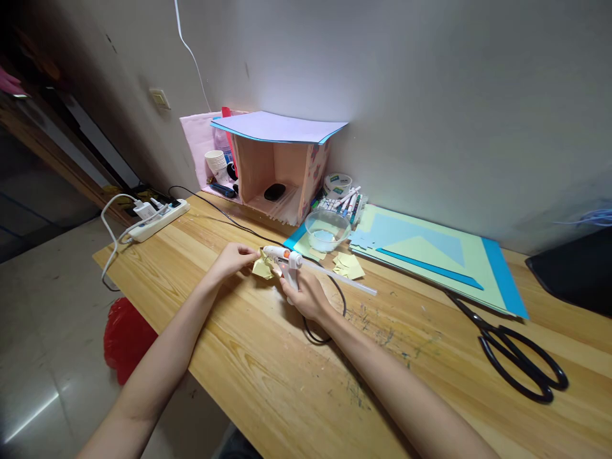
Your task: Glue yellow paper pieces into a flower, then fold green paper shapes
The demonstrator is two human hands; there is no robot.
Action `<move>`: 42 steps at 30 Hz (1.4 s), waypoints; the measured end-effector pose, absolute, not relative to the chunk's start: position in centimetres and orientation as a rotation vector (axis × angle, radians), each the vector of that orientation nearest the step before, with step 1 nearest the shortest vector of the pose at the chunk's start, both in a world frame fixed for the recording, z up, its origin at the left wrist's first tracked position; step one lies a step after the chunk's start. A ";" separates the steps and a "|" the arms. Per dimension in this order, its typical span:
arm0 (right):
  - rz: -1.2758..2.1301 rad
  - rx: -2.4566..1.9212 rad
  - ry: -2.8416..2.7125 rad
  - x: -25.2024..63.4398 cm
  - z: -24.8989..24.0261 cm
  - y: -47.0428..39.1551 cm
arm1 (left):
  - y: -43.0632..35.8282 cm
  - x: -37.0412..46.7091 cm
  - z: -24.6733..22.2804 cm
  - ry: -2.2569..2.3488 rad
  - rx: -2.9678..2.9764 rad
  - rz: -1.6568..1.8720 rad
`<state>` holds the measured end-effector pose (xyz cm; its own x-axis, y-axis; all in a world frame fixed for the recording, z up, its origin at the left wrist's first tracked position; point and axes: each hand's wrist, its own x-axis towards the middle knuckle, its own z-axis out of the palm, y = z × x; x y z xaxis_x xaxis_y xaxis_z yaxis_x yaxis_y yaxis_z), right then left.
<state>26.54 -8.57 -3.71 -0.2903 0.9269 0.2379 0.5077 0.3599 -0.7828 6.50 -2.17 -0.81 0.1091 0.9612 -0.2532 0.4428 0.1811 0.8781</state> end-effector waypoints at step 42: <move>0.750 -1.262 -1.916 26.5 -3.7 -8.6 | -2.2 6.3 -0.9 1.459 1.482 0.676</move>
